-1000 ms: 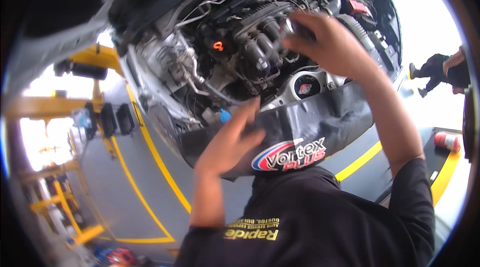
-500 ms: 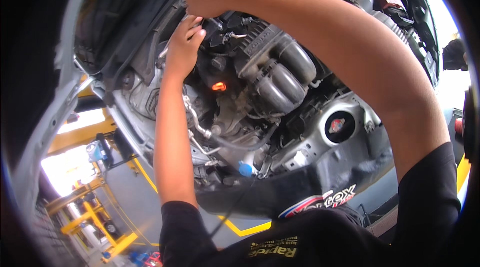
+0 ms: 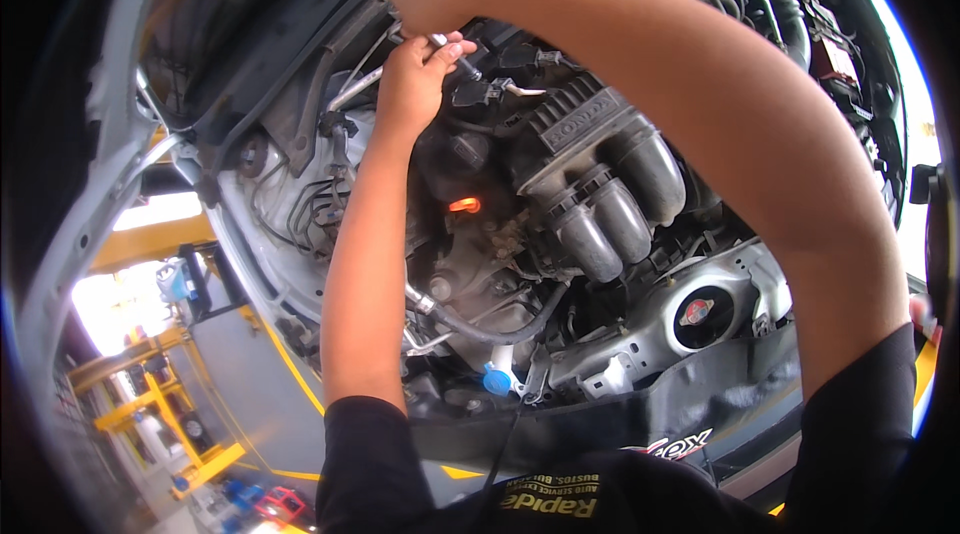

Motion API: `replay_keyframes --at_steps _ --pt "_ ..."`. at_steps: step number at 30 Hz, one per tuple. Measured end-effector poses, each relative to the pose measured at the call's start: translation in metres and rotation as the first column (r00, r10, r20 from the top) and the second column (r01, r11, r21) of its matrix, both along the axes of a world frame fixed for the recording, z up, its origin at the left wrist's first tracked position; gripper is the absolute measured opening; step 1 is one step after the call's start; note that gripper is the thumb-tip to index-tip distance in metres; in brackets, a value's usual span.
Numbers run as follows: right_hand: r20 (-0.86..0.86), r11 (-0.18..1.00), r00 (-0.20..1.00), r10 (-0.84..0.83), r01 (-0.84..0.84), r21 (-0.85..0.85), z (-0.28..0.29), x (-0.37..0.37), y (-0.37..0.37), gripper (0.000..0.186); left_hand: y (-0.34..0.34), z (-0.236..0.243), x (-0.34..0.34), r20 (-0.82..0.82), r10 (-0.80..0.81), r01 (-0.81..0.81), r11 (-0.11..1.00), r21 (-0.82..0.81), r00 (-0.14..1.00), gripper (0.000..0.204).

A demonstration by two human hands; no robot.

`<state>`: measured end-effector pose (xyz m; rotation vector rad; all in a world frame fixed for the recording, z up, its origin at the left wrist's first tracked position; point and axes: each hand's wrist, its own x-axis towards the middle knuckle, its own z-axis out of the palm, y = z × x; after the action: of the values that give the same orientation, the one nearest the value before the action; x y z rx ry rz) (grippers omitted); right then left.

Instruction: The person works under the hood of a car, removes a black plastic engine cover, retrieves a socket wrench from a tool chest, and uses it to loosen and remove a bolt from the engine. The person then removes a small engine component and places it on the engine cover.

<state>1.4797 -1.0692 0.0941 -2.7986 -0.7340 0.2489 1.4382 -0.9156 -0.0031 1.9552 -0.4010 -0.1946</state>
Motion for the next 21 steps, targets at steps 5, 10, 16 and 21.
replay_keyframes --at_steps 5,10,16,21 --pt "-0.302 0.923 0.95 0.081 -0.186 -0.337 0.033 0.023 -0.036 0.014 -0.007 -0.006 0.012 -0.035 -0.09 0.085 0.989 -0.124 0.995 0.013" --pt "0.004 0.653 0.847 0.531 -0.406 -0.639 0.026 -0.009 -0.018 0.014 0.026 -0.017 0.007 -0.035 0.005 -0.01 0.987 -0.159 0.999 0.014" --pt "-0.074 0.948 0.979 0.192 -0.204 -0.244 0.055 -0.065 -0.015 0.015 0.007 -0.006 0.003 0.163 0.0 -0.019 0.993 0.114 0.987 0.019" --pt "-0.014 0.92 0.951 0.308 -0.301 -0.252 0.047 -0.053 -0.011 0.022 0.016 -0.02 0.015 0.031 -0.024 0.024 1.0 -0.008 0.999 0.019"
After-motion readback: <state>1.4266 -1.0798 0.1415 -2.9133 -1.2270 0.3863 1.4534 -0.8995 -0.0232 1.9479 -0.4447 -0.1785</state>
